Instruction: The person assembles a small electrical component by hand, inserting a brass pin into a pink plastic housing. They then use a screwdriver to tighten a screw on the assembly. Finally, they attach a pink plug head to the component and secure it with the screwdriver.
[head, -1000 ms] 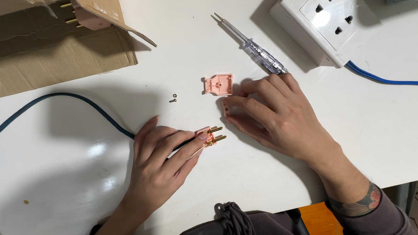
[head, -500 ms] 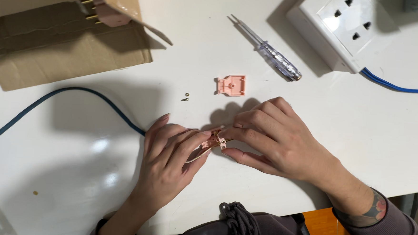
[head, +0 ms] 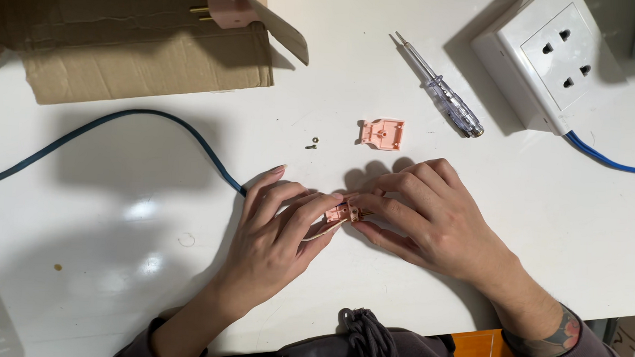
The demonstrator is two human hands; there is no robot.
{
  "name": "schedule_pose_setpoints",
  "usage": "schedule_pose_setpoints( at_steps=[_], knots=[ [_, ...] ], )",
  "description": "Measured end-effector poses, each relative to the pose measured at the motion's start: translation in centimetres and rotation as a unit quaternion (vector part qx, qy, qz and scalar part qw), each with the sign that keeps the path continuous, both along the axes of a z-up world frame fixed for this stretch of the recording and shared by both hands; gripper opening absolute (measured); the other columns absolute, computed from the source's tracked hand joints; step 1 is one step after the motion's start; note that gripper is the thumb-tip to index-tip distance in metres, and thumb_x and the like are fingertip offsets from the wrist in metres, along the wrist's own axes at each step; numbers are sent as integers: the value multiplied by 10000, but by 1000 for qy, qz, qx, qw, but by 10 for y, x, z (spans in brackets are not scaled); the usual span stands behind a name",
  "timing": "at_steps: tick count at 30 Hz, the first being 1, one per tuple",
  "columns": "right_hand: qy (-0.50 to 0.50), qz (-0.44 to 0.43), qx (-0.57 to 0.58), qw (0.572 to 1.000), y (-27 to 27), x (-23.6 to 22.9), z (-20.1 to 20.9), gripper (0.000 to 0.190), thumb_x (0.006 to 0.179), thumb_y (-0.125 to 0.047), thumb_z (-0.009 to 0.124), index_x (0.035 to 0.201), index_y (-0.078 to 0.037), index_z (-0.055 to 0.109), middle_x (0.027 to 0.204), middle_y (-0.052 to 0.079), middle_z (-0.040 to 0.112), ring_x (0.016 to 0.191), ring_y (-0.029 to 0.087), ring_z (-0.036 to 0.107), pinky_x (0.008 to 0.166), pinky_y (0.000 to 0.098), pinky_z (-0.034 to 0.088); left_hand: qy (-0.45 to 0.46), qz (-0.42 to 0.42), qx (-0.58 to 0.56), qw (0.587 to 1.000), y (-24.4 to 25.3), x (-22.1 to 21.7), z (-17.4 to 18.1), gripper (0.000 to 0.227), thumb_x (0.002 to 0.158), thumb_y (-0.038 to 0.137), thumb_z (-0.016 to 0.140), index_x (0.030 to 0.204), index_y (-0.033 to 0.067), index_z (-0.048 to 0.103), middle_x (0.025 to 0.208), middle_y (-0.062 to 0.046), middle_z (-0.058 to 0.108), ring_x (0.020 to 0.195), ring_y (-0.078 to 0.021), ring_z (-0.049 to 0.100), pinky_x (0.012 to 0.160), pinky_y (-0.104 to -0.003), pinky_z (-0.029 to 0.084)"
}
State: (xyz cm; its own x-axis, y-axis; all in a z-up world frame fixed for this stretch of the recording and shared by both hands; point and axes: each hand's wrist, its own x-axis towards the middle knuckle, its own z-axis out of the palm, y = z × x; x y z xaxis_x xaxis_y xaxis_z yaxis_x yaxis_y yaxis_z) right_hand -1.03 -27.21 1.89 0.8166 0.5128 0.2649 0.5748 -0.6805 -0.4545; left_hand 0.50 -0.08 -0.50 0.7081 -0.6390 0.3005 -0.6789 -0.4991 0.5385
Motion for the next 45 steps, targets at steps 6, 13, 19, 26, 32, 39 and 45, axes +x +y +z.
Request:
schedule_pose_setpoints(
  at_steps=[6,13,19,26,32,39,45],
  knots=[
    [105,-27,39,993,-2,-8,-3,344,1043,-359,857,1315,-150,828,1227,117,625,1109,253,646,946,432,484,1,5,-7,1000,0,2,8,430,1079,163,914,1438,80,693,1136,-30,770,1149,-227,667,1248,-549,496],
    [137,-47,52,988,-3,-14,-10,329,1032,-391,846,1305,-211,807,1207,55,612,1206,226,631,1038,426,450,-6,10,-5,1000,2,-2,7,480,1063,172,924,1479,101,695,1157,-16,728,1175,-195,641,1275,-514,467],
    [143,-49,58,987,-2,-16,-13,348,1004,-396,882,1285,-204,808,1186,41,634,1130,215,618,1034,409,425,-3,12,-40,999,3,-3,1,385,1085,254,857,1418,113,725,1148,-7,722,1168,-216,630,1257,-518,466],
    [148,-63,50,986,0,-20,-16,362,987,-345,918,1320,-229,835,1186,-2,597,1188,164,628,1077,396,385,-42,24,-51,998,5,-5,-1,342,1087,234,859,1388,132,735,1106,18,739,1130,-217,645,1252,-492,469],
    [171,-59,60,982,0,-16,-10,324,1004,-274,902,1313,-189,852,1197,-13,581,1091,170,590,1086,349,438,-65,33,-33,997,8,-7,-9,409,1045,262,872,1398,148,699,1080,-24,736,1158,-228,651,1233,-462,459],
    [208,-92,51,972,3,-19,-5,279,989,-285,895,1253,-196,871,1228,1,616,1196,193,594,1123,359,450,-44,16,-42,998,8,-7,-11,439,1013,268,876,1388,137,689,1139,-8,783,1158,-249,660,1210,-482,441],
    [174,-78,36,981,-2,-18,-9,296,985,-256,907,1268,-184,857,1236,10,637,1208,193,621,1123,360,461,-48,22,-39,998,8,-4,-12,468,997,251,909,1399,134,699,1105,10,730,1141,-229,633,1223,-484,457]
  ],
)
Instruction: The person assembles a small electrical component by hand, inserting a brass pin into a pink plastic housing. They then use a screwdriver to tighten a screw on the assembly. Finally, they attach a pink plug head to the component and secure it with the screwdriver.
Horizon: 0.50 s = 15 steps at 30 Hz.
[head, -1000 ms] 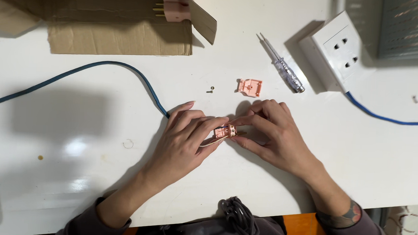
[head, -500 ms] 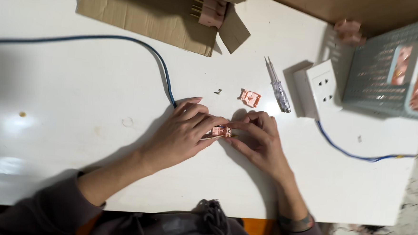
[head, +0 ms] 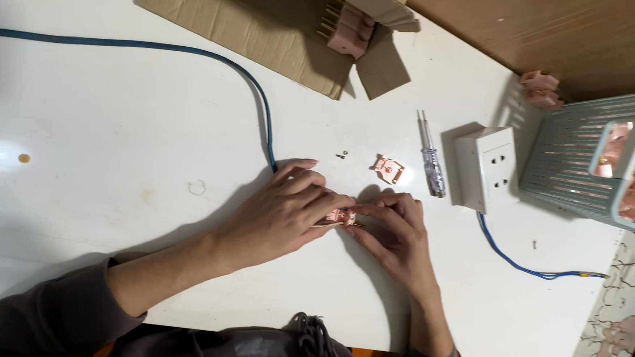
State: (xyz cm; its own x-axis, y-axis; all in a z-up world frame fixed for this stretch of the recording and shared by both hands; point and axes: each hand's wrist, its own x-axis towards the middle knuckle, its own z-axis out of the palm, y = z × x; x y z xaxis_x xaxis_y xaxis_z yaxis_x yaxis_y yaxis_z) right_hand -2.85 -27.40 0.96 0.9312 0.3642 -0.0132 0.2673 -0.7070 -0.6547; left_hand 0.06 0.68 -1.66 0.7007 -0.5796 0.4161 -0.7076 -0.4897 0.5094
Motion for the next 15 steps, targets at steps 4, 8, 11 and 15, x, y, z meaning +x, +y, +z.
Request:
schedule_pose_setpoints(
  at_steps=[4,8,11,15],
  knots=[
    [-14,3,-7,1000,2,-3,-4,311,983,-269,910,1274,-173,858,1205,20,652,1196,192,623,1107,355,463,-2,-9,-3,1000,4,0,2,452,1041,300,875,1426,123,719,1145,15,727,1159,-238,627,1243,-495,448],
    [-6,-11,-17,1000,1,-4,-5,319,982,-265,909,1285,-176,863,1187,8,650,1214,191,622,1108,344,469,18,-15,-43,999,5,2,5,194,1121,269,768,1242,124,720,1059,-6,719,1100,-249,627,1220,-502,456],
    [-6,-15,-26,1000,4,-6,-5,329,966,-267,924,1276,-172,866,1160,0,651,1186,180,638,1114,343,474,21,-19,-49,998,5,0,2,83,1112,201,763,1157,131,755,1047,16,732,1086,-250,622,1215,-506,457],
    [-4,-28,-22,999,9,-5,-3,352,937,-240,947,1266,-147,865,1159,16,630,1165,174,664,1133,331,494,-3,-9,-52,999,5,0,0,102,1146,155,736,1060,119,779,1012,34,714,1031,-237,623,1215,-493,481]
  ],
)
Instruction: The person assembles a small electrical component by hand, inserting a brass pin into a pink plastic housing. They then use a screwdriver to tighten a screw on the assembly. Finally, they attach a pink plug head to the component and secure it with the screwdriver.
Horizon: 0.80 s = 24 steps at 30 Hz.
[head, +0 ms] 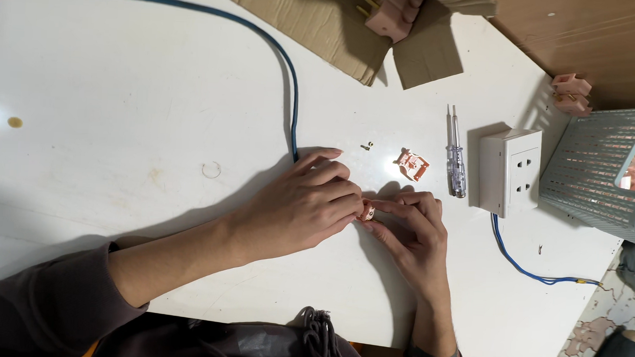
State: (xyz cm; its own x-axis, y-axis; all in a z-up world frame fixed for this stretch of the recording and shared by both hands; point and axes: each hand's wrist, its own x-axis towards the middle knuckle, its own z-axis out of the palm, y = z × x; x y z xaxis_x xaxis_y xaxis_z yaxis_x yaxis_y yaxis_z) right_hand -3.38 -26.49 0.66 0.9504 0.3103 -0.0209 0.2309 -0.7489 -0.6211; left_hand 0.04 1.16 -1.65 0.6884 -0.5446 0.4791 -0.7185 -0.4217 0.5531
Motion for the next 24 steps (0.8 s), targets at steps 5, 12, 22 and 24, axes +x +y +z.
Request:
schedule_pose_setpoints(
  at_steps=[5,12,22,24],
  knots=[
    [23,-3,7,1000,-8,-2,-5,347,952,-228,923,1286,-156,860,1173,30,624,1197,182,628,1115,316,534,16,4,-35,999,-3,-3,-10,50,1106,95,748,1083,104,791,1032,18,740,1070,-257,622,1238,-515,484],
    [39,-25,27,999,-9,-4,-6,343,958,-185,912,1273,-70,840,1188,44,604,1206,185,641,954,281,545,42,26,-33,998,-3,-3,-8,201,1012,35,799,1132,133,670,856,9,674,1036,-238,607,1181,-461,490],
    [46,-39,29,998,-1,-6,-2,340,958,-93,915,1272,-45,794,1247,78,622,1309,237,664,1193,343,584,77,20,-48,996,-2,-5,-11,386,1016,-87,745,1355,39,611,832,-71,709,977,-289,662,1210,-490,498],
    [41,-37,33,998,-2,-6,-3,341,957,-80,914,1274,-26,799,1235,79,597,1254,235,659,1183,345,567,78,14,-64,995,-2,-5,-12,441,954,-171,713,1325,38,601,812,-47,716,947,-287,645,1175,-485,498]
  ],
)
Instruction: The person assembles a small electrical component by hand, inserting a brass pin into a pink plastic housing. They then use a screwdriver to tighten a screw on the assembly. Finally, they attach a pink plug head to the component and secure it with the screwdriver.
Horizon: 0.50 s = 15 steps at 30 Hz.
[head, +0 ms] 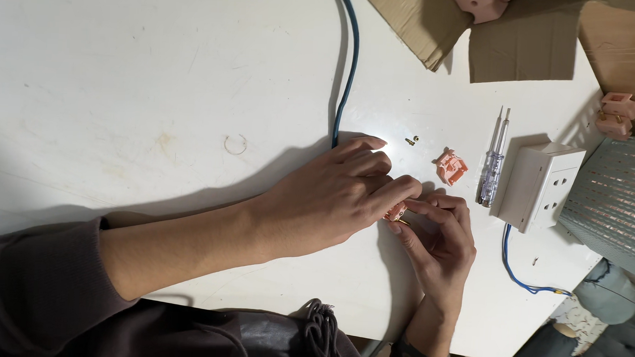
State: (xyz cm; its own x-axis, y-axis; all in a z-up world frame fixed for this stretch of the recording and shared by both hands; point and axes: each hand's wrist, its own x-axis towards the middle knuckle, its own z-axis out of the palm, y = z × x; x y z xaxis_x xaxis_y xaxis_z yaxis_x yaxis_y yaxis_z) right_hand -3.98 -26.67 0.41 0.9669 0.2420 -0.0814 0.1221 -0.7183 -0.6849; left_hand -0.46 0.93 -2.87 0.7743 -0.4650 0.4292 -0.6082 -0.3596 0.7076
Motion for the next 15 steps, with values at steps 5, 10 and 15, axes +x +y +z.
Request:
schedule_pose_setpoints(
  at_steps=[5,10,15],
  knots=[
    [-14,3,-1,1000,-2,-1,-2,338,943,-85,927,1246,-5,801,1191,99,601,1129,212,658,1008,312,551,-2,16,29,999,-2,-3,-4,433,1011,-73,740,1415,60,658,901,-18,742,1038,-267,639,1160,-467,509],
    [-21,6,-9,1000,-3,-2,-1,299,933,-72,935,1168,-35,754,1204,143,641,1151,231,686,1060,349,586,20,8,19,1000,-5,-4,-5,328,1001,-29,744,1313,63,700,902,-47,806,1106,-282,656,1206,-493,496],
    [-2,-7,-4,1000,4,-2,4,253,948,-72,914,1124,-36,736,1206,138,627,1199,251,680,1119,389,601,18,26,2,1000,-5,-4,-2,195,1007,21,767,1182,91,714,854,-39,758,1067,-288,656,1232,-528,475]
  ],
)
